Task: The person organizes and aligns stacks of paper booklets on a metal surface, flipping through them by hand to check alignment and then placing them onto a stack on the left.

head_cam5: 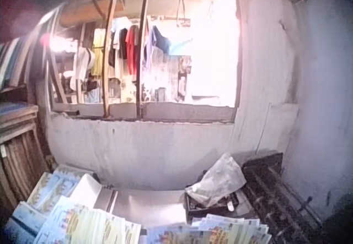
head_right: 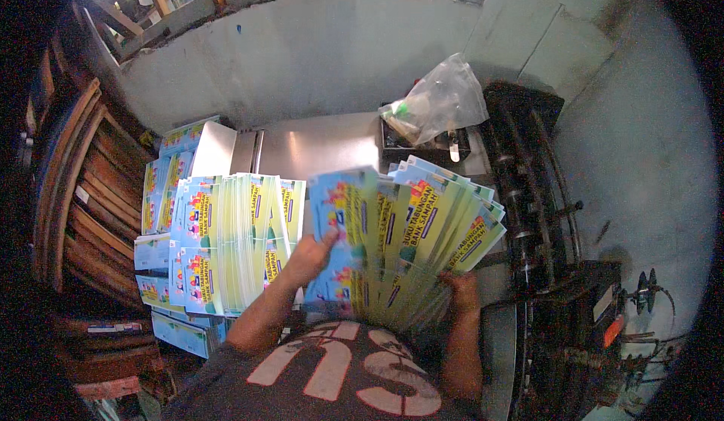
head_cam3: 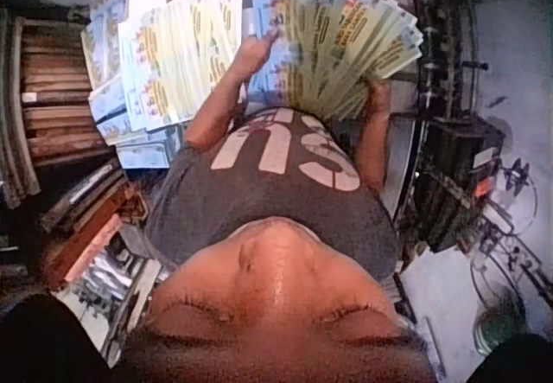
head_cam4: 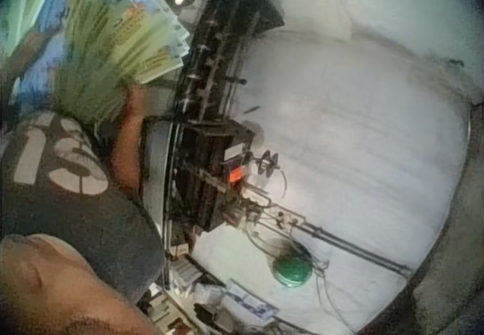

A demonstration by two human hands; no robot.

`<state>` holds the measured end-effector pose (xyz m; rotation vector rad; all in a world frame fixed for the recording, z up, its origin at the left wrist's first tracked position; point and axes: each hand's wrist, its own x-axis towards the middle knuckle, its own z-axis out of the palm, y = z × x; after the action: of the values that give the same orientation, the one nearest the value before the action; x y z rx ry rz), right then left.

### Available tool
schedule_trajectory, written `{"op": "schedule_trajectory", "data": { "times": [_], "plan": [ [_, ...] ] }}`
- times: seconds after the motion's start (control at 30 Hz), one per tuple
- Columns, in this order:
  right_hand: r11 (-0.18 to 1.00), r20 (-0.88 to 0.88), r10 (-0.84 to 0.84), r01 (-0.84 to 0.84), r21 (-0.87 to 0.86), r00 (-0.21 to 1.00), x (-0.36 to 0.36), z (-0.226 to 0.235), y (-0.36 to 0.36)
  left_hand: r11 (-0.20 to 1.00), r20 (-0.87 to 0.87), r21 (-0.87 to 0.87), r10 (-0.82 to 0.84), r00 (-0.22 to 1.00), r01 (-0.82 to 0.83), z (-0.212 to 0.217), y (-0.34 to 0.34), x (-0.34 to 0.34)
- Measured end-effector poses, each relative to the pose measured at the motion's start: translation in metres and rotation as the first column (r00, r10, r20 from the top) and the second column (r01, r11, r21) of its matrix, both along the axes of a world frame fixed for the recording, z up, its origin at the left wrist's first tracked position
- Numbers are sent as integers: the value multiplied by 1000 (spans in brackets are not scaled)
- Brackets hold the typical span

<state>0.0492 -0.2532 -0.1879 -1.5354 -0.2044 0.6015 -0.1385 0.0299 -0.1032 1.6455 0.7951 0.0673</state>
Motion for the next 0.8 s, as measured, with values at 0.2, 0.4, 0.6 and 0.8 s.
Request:
{"op": "schedule_trajectory", "data": {
  "times": [0.2,0.4,0.6,0.8],
  "plan": [
    [999,-13,-25,24,-35,1000,7,1,-23,938,308,9,327,893,-347,0,83,-31],
    [980,-59,-141,131,-150,988,11,25,-44,983,351,83,123,928,-162,13,78,-11],
    [954,9,-291,289,75,957,30,40,-98,821,92,566,29,995,-76,-85,13,38],
    [913,-64,-297,303,274,953,1,88,-67,835,389,522,-417,821,176,-52,-49,61]
  ]
}}
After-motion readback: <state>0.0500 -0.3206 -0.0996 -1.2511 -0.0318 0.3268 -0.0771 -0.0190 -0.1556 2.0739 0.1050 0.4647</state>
